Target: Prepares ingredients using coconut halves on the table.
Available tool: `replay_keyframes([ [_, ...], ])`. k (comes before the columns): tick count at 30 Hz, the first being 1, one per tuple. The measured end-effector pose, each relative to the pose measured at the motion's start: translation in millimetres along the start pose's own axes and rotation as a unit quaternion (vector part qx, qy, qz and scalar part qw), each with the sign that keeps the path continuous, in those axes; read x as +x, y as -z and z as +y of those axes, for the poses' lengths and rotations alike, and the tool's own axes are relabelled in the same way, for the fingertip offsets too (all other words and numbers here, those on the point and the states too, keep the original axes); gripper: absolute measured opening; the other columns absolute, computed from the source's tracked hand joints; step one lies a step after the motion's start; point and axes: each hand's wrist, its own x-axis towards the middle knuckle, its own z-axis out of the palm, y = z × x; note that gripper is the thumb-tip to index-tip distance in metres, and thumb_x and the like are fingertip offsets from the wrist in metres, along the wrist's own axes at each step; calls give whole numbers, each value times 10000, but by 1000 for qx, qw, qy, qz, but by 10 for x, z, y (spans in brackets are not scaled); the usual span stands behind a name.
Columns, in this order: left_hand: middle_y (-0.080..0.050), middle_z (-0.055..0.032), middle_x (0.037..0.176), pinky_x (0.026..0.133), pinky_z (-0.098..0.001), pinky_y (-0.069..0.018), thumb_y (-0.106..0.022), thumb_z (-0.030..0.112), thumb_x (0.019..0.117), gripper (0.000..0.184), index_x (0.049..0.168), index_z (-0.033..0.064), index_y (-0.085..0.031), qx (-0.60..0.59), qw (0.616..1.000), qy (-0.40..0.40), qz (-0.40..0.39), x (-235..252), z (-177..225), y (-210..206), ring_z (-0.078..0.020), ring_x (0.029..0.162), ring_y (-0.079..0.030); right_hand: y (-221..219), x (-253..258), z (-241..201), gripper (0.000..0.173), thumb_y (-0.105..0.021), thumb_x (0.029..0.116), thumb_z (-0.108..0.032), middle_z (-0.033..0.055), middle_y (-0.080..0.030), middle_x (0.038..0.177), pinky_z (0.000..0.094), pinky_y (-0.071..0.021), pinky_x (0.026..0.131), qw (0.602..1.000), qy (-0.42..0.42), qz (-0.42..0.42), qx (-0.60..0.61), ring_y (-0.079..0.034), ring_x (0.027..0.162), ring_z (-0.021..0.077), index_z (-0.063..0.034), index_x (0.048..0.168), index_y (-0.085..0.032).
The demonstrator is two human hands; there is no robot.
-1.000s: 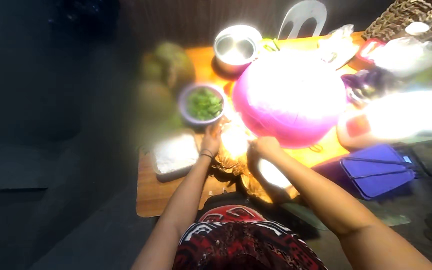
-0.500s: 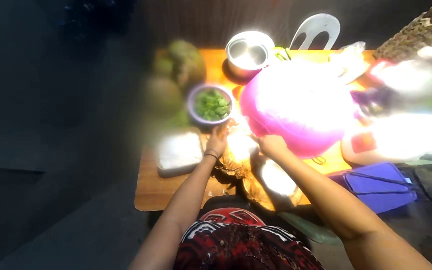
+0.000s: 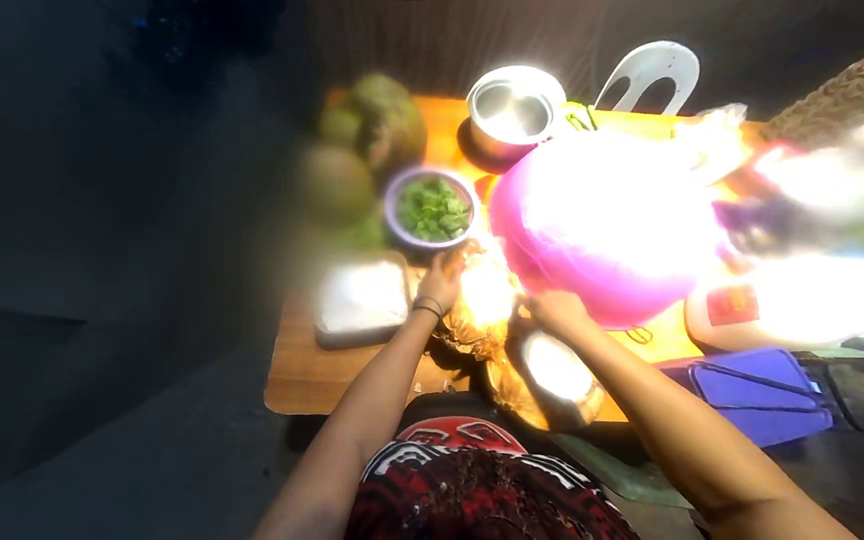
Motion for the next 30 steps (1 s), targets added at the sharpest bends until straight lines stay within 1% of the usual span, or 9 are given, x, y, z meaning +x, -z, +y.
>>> replay_keyframes([
  [2, -611, -231, 1362, 1031, -595, -483, -478, 465, 1072, 621, 1595, 173, -315, 3, 1000, 0, 2, -7, -8, 1, -388, 1223, -628, 110, -44, -74, 364, -509, 1072, -188, 232, -682, 1251, 628, -506, 939, 1000, 5, 9, 3, -644, 1188, 431, -160, 1419, -616],
  [4, -606, -231, 1369, 1030, -598, -482, -487, 459, 1071, 624, 1597, 173, -309, 1, 1000, -1, 3, -6, -11, -2, -391, 1224, -626, 170, 15, -115, 468, -462, 1077, -134, 241, -690, 1226, 620, -519, 907, 999, 10, 46, -1, -663, 1146, 444, -254, 1525, -516],
  [7, -612, -233, 1358, 1026, -596, -486, -492, 452, 1071, 623, 1595, 170, -311, -6, 1000, -3, 3, 4, -18, -2, -392, 1221, -628, 76, 187, -54, 554, -436, 1081, -116, 250, -686, 1219, 612, -530, 865, 997, 9, 69, -18, -673, 1106, 453, -327, 1593, -406],
  [9, -607, -238, 1362, 1032, -595, -482, -487, 461, 1071, 630, 1600, 170, -306, -8, 1000, -2, 1, -5, -6, 9, -393, 1228, -623, -8, 174, 2, 522, -463, 1078, -164, 239, -685, 1233, 611, -527, 886, 999, 5, 40, -18, -666, 1132, 445, -292, 1583, -428],
  [12, -602, -235, 1373, 1037, -594, -479, -482, 478, 1069, 635, 1599, 174, -310, -2, 1000, 1, 2, -25, 0, 13, -394, 1237, -617, -22, 28, -48, 411, -502, 1084, -222, 236, -683, 1251, 630, -514, 923, 1000, 6, 8, -3, -651, 1173, 441, -211, 1491, -554],
  [17, -595, -235, 1383, 1033, -604, -478, -488, 467, 1069, 626, 1595, 173, -318, -12, 1000, -7, 5, -5, -37, -7, -400, 1237, -616, -60, 232, -43, 582, -467, 1071, -123, 286, -655, 1237, 610, -533, 841, 995, 20, 90, -24, -669, 1067, 476, -324, 1609, -374],
  [23, -599, -236, 1376, 1037, -601, -476, -473, 480, 1071, 631, 1598, 174, -310, -1, 1000, -3, 1, 7, -27, -2, -400, 1240, -614, -32, 4, -120, 447, -471, 1088, -178, 251, -682, 1233, 615, -517, 911, 1000, 6, 15, -16, -655, 1152, 448, -217, 1533, -504],
  [27, -591, -234, 1390, 1042, -599, -475, -483, 467, 1069, 629, 1597, 170, -314, -9, 1000, -12, 8, 27, -71, -24, -397, 1245, -611, -56, 211, -100, 616, -512, 1047, -106, 288, -652, 1238, 613, -535, 837, 997, 14, 78, -18, -668, 1068, 475, -320, 1608, -372],
  [30, -601, -234, 1375, 1035, -599, -479, -477, 478, 1070, 631, 1597, 170, -314, -8, 1000, -9, 6, 10, -45, -11, -393, 1234, -619, -190, 197, -23, 544, -508, 1063, -185, 273, -682, 1201, 618, -530, 862, 998, 11, 61, -2, -671, 1086, 467, -291, 1589, -418],
])
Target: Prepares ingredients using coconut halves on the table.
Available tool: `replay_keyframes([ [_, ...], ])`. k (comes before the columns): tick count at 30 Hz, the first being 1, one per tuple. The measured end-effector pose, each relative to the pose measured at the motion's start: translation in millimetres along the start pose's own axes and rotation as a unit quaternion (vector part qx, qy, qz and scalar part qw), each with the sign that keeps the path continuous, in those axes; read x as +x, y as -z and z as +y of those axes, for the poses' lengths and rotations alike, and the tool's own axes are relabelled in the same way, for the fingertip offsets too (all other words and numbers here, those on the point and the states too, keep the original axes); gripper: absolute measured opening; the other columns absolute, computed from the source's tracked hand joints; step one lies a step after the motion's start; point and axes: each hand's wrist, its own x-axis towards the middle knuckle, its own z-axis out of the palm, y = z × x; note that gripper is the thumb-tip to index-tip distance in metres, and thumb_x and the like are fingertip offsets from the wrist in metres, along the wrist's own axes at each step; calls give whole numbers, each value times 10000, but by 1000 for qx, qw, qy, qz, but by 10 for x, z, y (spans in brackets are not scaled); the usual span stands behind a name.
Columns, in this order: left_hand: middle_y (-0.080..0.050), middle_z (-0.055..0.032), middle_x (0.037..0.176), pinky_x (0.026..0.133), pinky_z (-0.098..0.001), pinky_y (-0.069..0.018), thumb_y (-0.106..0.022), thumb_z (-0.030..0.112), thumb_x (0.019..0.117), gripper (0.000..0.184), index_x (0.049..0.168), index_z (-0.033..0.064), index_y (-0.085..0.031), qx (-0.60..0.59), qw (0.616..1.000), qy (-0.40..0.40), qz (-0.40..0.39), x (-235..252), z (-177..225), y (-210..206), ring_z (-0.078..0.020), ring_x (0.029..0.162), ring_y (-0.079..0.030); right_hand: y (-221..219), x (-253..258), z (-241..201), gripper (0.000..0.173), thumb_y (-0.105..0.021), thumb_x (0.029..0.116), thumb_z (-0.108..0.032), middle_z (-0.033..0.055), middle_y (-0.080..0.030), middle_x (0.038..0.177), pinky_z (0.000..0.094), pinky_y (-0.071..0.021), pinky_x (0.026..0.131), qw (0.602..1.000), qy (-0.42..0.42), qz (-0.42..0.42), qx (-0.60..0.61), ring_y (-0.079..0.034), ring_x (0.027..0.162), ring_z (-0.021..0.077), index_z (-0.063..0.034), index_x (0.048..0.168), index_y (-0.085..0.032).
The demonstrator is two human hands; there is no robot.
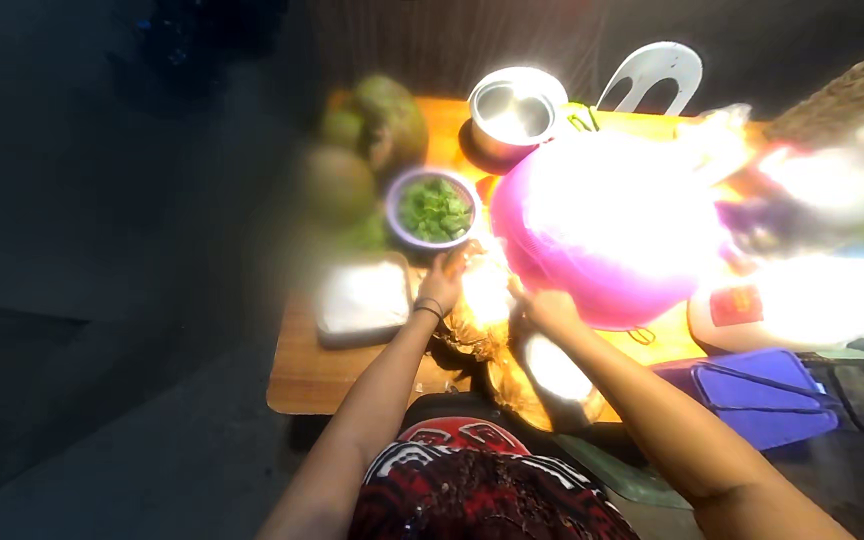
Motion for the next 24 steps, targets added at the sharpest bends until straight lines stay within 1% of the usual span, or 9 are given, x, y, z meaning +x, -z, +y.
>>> replay_keyframes([
  [2, -605, -235, 1368, 1037, -596, -477, -478, 479, 1070, 635, 1599, 170, -309, 5, 1000, 7, -2, -19, 36, 10, -391, 1234, -619, 101, -130, -42, 465, -494, 1080, -233, 244, -680, 1252, 619, -515, 921, 999, -8, -45, 5, -652, 1164, 445, -228, 1544, -491],
  [4, -617, -243, 1345, 1019, -599, -487, -485, 465, 1071, 627, 1596, 168, -312, 8, 1000, 9, 2, -29, 44, 5, -400, 1206, -634, 240, -199, -122, 418, -492, 1077, -189, 238, -678, 1257, 618, -516, 925, 998, -7, -56, 0, -648, 1174, 442, -185, 1492, -545],
  [7, -625, -243, 1327, 1005, -598, -495, -487, 455, 1071, 618, 1596, 179, -313, 5, 1000, 9, 7, -20, 34, -6, -402, 1186, -642, 291, -55, -160, 588, -484, 1058, -97, 269, -676, 1192, 604, -534, 846, 1000, 2, -5, -19, -673, 1072, 462, -306, 1599, -391],
  [9, -619, -244, 1338, 1014, -599, -490, -491, 458, 1070, 621, 1596, 176, -315, 1, 1000, 10, 5, -19, 33, -5, -404, 1198, -635, 168, 78, -88, 637, -488, 1053, -89, 276, -661, 1218, 602, -537, 832, 1000, 5, 13, -23, -672, 1054, 472, -349, 1617, -343],
  [14, -623, -241, 1335, 1014, -606, -490, -480, 464, 1071, 618, 1594, 176, -320, 4, 1000, 7, 5, 2, 34, -3, -404, 1203, -634, 173, -145, -65, 483, -507, 1069, -185, 266, -678, 1225, 628, -517, 906, 999, 6, -40, 0, -655, 1136, 463, -222, 1549, -481],
  [17, -635, -245, 1304, 1004, -606, -494, -492, 450, 1071, 607, 1589, 181, -326, -1, 1000, 8, 6, -2, 27, -10, -405, 1183, -642, 147, -21, -120, 583, -500, 1050, -93, 287, -658, 1219, 612, -532, 831, 998, 35, 47, -6, -669, 1050, 480, -311, 1585, -423],
  [19, -637, -248, 1300, 1006, -604, -494, -498, 449, 1069, 610, 1589, 180, -326, -2, 1000, 6, 8, 5, 8, -15, -407, 1181, -643, 80, 122, -77, 649, -499, 1036, -50, 296, -637, 1230, 598, -538, 808, 995, 49, 83, -20, -666, 1027, 483, -333, 1607, -375],
  [22, -630, -245, 1318, 1015, -599, -490, -490, 448, 1072, 612, 1592, 171, -324, -2, 1000, 3, 5, 21, -14, -18, -404, 1200, -634, -134, 164, 54, 605, -546, 1041, -182, 287, -641, 1251, 614, -528, 854, 998, 41, 44, -10, -656, 1074, 475, -334, 1603, -383],
  [24, -635, -243, 1308, 1004, -600, -496, -489, 446, 1071, 601, 1584, 173, -335, 2, 1000, 2, 9, 15, 7, -14, -402, 1187, -641, -82, 55, 10, 557, -541, 1055, -237, 276, -655, 1252, 618, -527, 882, 1000, 24, 12, 7, -658, 1100, 469, -310, 1591, -410],
])
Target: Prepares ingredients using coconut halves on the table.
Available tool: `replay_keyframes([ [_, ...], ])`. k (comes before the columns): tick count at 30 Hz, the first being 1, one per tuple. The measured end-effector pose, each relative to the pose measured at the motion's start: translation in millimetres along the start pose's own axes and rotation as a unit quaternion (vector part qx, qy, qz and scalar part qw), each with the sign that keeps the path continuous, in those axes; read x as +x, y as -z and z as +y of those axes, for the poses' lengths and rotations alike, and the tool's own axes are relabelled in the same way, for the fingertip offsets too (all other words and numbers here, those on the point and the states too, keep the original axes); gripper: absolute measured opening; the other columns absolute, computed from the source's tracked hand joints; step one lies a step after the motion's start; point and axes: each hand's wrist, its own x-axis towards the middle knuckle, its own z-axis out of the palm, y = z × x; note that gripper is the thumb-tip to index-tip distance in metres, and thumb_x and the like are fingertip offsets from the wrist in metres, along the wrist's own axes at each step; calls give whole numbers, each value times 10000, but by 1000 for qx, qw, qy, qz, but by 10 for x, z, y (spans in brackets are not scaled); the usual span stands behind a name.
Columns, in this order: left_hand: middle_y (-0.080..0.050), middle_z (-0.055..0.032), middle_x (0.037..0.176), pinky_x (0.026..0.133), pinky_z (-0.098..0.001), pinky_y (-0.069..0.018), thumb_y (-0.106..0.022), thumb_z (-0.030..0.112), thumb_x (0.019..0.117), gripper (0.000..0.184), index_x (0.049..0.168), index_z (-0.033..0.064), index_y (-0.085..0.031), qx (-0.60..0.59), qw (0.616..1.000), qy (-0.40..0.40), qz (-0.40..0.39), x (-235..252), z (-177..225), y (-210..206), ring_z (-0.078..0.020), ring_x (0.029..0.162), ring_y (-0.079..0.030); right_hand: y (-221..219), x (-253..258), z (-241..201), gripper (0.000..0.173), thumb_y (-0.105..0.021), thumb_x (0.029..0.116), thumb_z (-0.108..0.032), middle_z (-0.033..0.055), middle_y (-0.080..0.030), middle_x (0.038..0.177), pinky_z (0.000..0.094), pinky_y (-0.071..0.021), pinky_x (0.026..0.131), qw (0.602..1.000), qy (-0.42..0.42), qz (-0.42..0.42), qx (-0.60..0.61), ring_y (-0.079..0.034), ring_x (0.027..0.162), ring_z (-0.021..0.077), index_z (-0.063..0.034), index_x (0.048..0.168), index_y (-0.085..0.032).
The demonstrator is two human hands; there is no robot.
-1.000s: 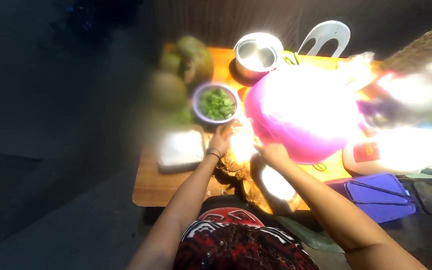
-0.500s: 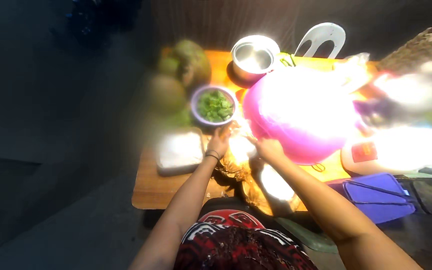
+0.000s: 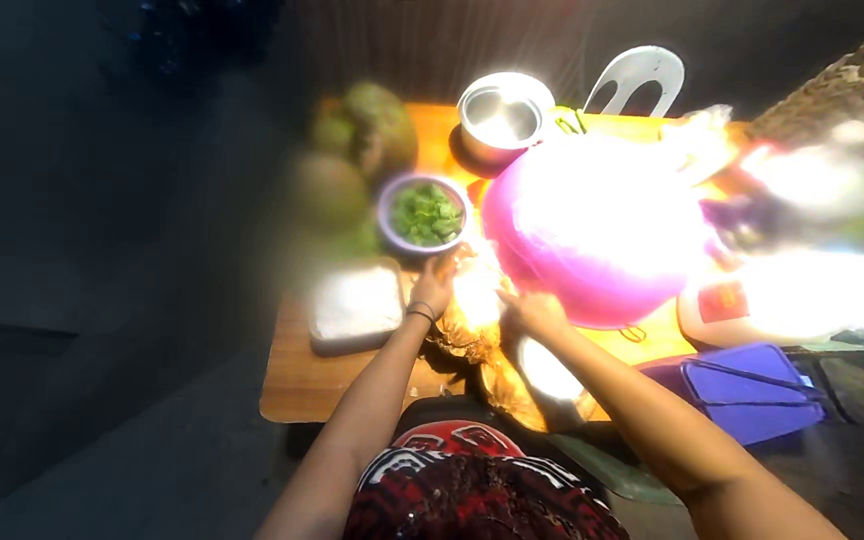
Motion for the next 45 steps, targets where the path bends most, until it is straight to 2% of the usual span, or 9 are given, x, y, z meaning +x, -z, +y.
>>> replay_keyframes([
  [5, -631, -250, 1312, 1004, -606, -492, -494, 442, 1072, 603, 1587, 174, -329, -2, 1000, 3, 1, -7, -3, 0, -410, 1186, -639, 66, 91, -81, 633, -493, 1044, -67, 291, -637, 1243, 605, -534, 815, 997, 22, 80, -2, -666, 1040, 477, -326, 1609, -375],
  [10, -627, -243, 1317, 1011, -600, -487, -486, 437, 1076, 597, 1589, 180, -322, 2, 1000, 9, -12, -10, 62, 25, -402, 1192, -634, -57, 89, -16, 587, -531, 1045, -210, 259, -674, 1211, 605, -539, 835, 1000, -11, 12, 4, -680, 1047, 451, -330, 1602, -388],
  [16, -632, -252, 1304, 997, -610, -491, -490, 433, 1075, 587, 1580, 175, -339, -3, 1000, 5, -5, -12, 36, 13, -414, 1178, -639, 110, 92, -17, 622, -448, 1059, -66, 301, -649, 1207, 612, -530, 799, 996, 17, 82, 4, -672, 1008, 490, -337, 1612, -364],
  [21, -624, -257, 1318, 1011, -616, -482, -488, 447, 1074, 604, 1587, 171, -329, 4, 1000, 5, -11, -6, 41, 35, -417, 1192, -633, -24, -6, 79, 568, -519, 1060, -213, 274, -672, 1220, 613, -525, 865, 1000, -5, 2, 4, -668, 1081, 465, -316, 1603, -390],
  [24, -629, -257, 1309, 1010, -609, -486, -488, 435, 1077, 588, 1576, 159, -346, 8, 1000, -5, -4, -4, 33, 28, -416, 1188, -637, 198, -177, -57, 492, -488, 1077, -178, 259, -691, 1199, 624, -518, 892, 999, -18, -30, 6, -666, 1111, 461, -262, 1561, -467],
  [29, -636, -256, 1295, 1001, -608, -490, -492, 454, 1072, 608, 1583, 166, -334, 4, 1000, -4, -1, 9, 20, 25, -414, 1175, -642, 186, -78, -24, 577, -500, 1071, -188, 276, -681, 1208, 632, -522, 885, 998, -38, -37, 25, -662, 1120, 473, -280, 1621, -350],
  [34, -631, -254, 1313, 1010, -607, -487, -488, 447, 1074, 602, 1582, 160, -337, 5, 1000, -10, 5, -25, 3, 3, -412, 1186, -640, 434, -201, -155, 312, -550, 1047, -202, 254, -663, 1274, 668, -496, 946, 993, -40, -106, 33, -626, 1209, 454, -33, 1280, -671],
  [39, -636, -251, 1301, 1000, -601, -497, -497, 457, 1069, 607, 1583, 175, -342, -1, 1000, -4, 5, -39, -3, 16, -406, 1177, -645, 485, -92, -234, 355, -543, 1028, -85, 256, -666, 1253, 636, -522, 916, 997, -30, -65, 9, -637, 1187, 457, -56, 1375, -613],
  [45, -613, -233, 1357, 1025, -599, -486, -496, 454, 1069, 611, 1590, 179, -333, -5, 1000, -3, 2, -37, -33, 7, -394, 1222, -627, 674, -197, -255, 267, -542, 1050, -182, 260, -673, 1218, 666, -487, 939, 990, -22, -139, -17, -627, 1195, 447, 18, 1146, -692],
])
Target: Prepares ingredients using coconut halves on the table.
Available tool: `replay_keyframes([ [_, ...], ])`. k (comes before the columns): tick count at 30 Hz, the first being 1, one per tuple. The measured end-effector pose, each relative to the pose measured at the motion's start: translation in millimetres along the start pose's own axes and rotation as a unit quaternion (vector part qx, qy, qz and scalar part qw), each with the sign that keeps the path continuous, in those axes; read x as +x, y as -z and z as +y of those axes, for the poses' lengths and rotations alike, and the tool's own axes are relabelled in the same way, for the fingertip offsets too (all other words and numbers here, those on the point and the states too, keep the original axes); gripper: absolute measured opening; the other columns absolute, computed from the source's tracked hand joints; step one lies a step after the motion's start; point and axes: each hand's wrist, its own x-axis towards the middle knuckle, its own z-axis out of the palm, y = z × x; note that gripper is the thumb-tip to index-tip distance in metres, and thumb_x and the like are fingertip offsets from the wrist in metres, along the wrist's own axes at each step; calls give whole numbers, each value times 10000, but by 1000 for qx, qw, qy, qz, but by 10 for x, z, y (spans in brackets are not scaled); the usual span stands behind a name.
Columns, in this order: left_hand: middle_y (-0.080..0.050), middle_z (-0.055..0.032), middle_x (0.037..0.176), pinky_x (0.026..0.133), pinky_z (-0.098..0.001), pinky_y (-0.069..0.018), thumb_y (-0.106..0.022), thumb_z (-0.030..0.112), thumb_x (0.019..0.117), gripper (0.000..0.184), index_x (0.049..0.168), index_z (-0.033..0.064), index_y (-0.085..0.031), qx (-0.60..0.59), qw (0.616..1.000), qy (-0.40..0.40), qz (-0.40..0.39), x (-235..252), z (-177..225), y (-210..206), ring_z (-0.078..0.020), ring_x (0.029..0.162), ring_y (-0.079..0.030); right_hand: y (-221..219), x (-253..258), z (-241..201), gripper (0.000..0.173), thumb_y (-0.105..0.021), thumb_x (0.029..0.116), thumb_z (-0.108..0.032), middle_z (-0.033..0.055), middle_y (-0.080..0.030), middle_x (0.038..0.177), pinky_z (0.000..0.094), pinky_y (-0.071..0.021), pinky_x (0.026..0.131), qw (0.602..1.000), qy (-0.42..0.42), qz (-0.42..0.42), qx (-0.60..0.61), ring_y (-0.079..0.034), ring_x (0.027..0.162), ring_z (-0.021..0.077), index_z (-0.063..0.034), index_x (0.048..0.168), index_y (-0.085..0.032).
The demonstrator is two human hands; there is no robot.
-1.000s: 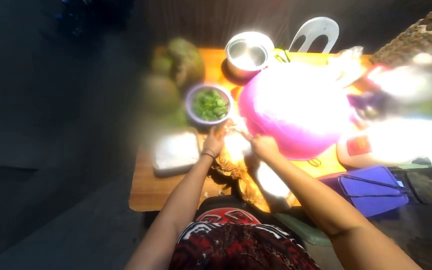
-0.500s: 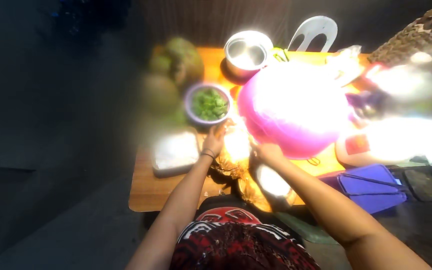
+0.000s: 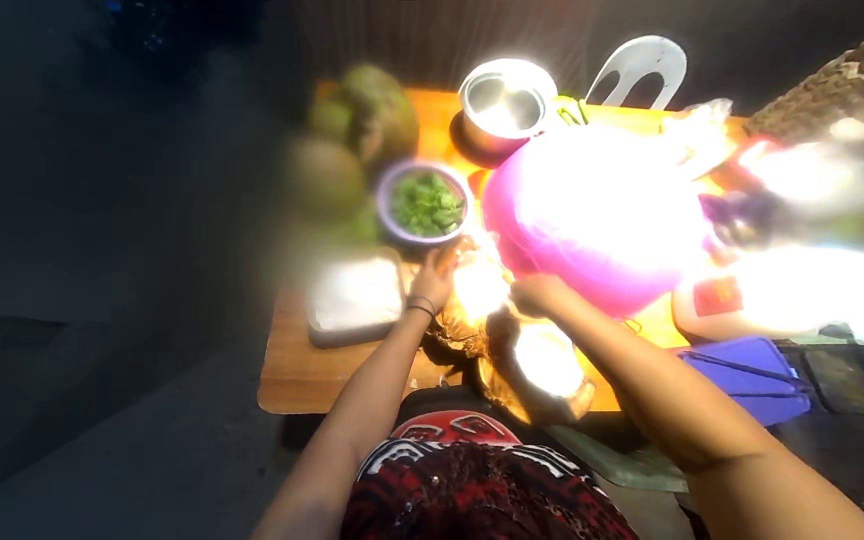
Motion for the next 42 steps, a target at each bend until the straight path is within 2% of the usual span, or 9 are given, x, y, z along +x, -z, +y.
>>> replay_keyframes([
  [4, -615, -242, 1347, 1023, -598, -486, -491, 427, 1074, 596, 1588, 168, -335, 2, 1000, -14, 0, -15, -23, 19, -402, 1213, -629, -6, 132, -37, 273, -508, 1054, -130, 254, -673, 1246, 653, -505, 931, 998, -7, 59, 16, -631, 1205, 445, -5, 1211, -692],
  [7, -618, -242, 1348, 1028, -607, -480, -481, 440, 1077, 597, 1587, 166, -335, 10, 1000, -18, -2, -13, -33, 26, -405, 1216, -628, -158, 160, 10, 265, -621, 1010, -170, 265, -668, 1242, 678, -492, 944, 1000, -3, 11, 11, -623, 1205, 459, 3, 1197, -692],
  [11, -617, -235, 1353, 1025, -598, -485, -476, 446, 1077, 604, 1590, 163, -331, 14, 1000, -12, -1, 3, -39, 10, -398, 1216, -630, 44, 79, -18, 262, -547, 1049, -180, 255, -673, 1231, 672, -491, 931, 1000, -4, -2, -5, -627, 1201, 449, 0, 1176, -689],
  [16, -623, -248, 1332, 1007, -606, -491, -479, 430, 1079, 593, 1590, 173, -327, 11, 1000, -11, -4, -5, -27, 28, -409, 1193, -639, -212, 250, -74, 335, -563, 1025, -130, 271, -650, 1277, 668, -505, 928, 999, -1, 49, 17, -623, 1201, 468, -47, 1341, -640],
  [20, -615, -242, 1351, 1015, -607, -487, -484, 424, 1076, 594, 1595, 182, -325, 1, 1000, -10, -2, -2, -51, 8, -403, 1205, -633, -12, 84, -32, 246, -599, 1015, -173, 252, -673, 1237, 680, -477, 941, 1000, 3, -14, -12, -620, 1206, 453, -2, 1161, -701],
  [27, -617, -240, 1347, 1016, -602, -488, -494, 431, 1072, 600, 1591, 178, -332, -4, 1000, -10, 0, 4, -77, 22, -401, 1205, -633, -230, 242, -166, 313, -557, 1025, -135, 269, -655, 1270, 666, -510, 917, 999, -4, 49, 18, -628, 1193, 467, -28, 1300, -658],
  [32, -628, -250, 1326, 1006, -605, -490, -486, 424, 1077, 601, 1593, 164, -321, 3, 1000, -20, 5, -13, -71, 25, -411, 1186, -642, -47, 37, -160, 248, -569, 1028, -144, 255, -670, 1245, 662, -489, 942, 1000, 0, 25, 10, -625, 1204, 447, 11, 1172, -696],
  [37, -627, -253, 1321, 1010, -612, -487, -487, 437, 1076, 600, 1589, 168, -327, 2, 1000, -18, 0, 6, -70, 22, -412, 1188, -639, -393, 285, -236, 383, -530, 1053, -191, 270, -669, 1232, 643, -526, 893, 995, 10, 84, 50, -648, 1155, 467, -69, 1412, -586],
  [42, -635, -251, 1307, 1003, -605, -492, -478, 441, 1077, 599, 1589, 164, -334, 2, 1000, -22, 8, -3, -79, 20, -411, 1178, -643, -89, 69, -210, 222, -609, 994, -140, 254, -674, 1220, 657, -501, 912, 1000, 3, 12, 5, -634, 1176, 444, 12, 1125, -706],
])
